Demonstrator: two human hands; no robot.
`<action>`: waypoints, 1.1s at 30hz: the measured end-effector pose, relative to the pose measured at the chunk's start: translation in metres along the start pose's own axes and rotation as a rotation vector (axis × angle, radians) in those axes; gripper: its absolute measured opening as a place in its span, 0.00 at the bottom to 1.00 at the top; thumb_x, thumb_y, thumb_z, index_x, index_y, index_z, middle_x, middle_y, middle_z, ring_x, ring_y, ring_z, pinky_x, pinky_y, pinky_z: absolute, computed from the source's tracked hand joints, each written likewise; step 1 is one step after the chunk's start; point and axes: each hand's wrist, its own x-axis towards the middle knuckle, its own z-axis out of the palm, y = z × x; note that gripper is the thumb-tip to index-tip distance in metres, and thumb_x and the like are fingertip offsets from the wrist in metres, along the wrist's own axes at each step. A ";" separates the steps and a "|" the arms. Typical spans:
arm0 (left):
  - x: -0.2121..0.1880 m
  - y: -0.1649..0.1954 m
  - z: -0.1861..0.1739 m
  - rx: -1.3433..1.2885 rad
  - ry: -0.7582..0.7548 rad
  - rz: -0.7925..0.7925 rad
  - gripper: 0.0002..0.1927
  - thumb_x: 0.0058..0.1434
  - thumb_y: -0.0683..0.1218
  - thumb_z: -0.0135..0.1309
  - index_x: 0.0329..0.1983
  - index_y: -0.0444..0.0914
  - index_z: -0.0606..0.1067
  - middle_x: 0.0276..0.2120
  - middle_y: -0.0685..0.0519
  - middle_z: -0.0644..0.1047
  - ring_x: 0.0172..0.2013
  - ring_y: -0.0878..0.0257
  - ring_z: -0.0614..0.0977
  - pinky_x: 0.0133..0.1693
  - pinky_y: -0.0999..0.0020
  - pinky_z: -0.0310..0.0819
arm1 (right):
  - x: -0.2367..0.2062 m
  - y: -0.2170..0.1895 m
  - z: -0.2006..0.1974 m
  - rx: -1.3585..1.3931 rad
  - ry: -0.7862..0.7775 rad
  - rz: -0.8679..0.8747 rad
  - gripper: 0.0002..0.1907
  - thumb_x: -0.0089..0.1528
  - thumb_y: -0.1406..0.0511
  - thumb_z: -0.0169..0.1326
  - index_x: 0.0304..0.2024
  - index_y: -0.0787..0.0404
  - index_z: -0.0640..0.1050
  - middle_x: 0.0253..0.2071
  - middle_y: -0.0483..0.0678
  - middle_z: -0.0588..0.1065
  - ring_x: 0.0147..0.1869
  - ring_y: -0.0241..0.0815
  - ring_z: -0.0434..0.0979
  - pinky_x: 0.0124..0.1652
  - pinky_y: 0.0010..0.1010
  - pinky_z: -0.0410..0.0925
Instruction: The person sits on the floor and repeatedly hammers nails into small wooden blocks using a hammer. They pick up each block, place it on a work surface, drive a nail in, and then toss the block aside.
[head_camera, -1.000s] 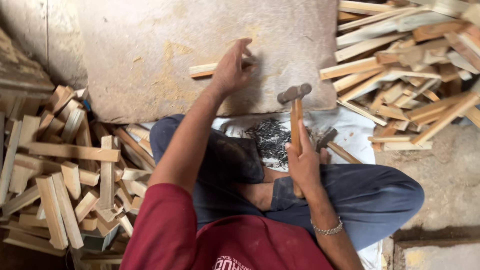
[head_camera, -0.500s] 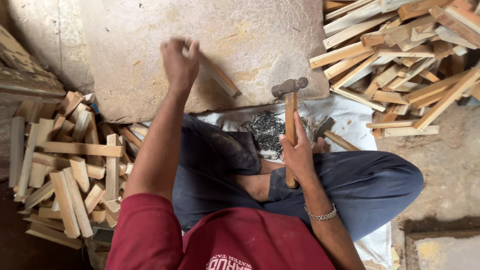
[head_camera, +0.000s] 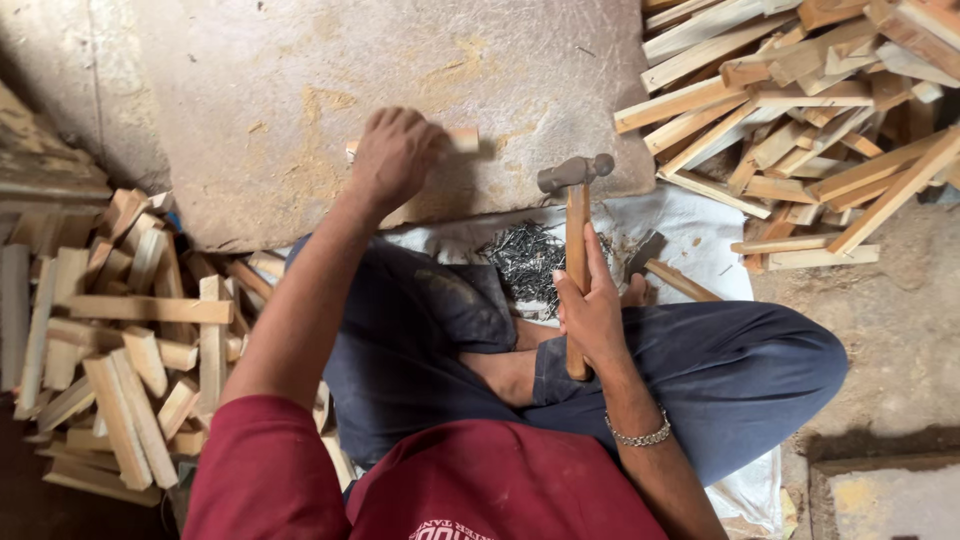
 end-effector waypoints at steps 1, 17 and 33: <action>0.011 0.004 0.006 -0.013 -0.001 -0.076 0.10 0.71 0.50 0.56 0.50 0.42 0.81 0.46 0.51 0.79 0.49 0.58 0.76 0.60 0.59 0.66 | 0.000 -0.001 0.000 -0.003 0.009 0.005 0.41 0.65 0.69 0.52 0.78 0.50 0.52 0.30 0.43 0.72 0.20 0.27 0.66 0.16 0.22 0.64; -0.054 0.160 0.072 -0.280 -0.269 0.170 0.15 0.48 0.51 0.60 0.36 0.39 0.80 0.42 0.43 0.77 0.46 0.46 0.78 0.46 0.52 0.75 | -0.001 -0.001 0.006 -0.058 0.031 0.022 0.42 0.65 0.70 0.52 0.78 0.49 0.51 0.27 0.42 0.69 0.19 0.29 0.65 0.16 0.23 0.64; -0.060 0.164 0.075 -0.743 -0.264 0.049 0.11 0.58 0.46 0.54 0.40 0.36 0.74 0.36 0.41 0.79 0.41 0.42 0.81 0.44 0.48 0.76 | 0.041 -0.024 0.033 -0.651 0.100 -0.270 0.38 0.68 0.63 0.53 0.78 0.48 0.54 0.70 0.59 0.67 0.71 0.59 0.71 0.65 0.49 0.68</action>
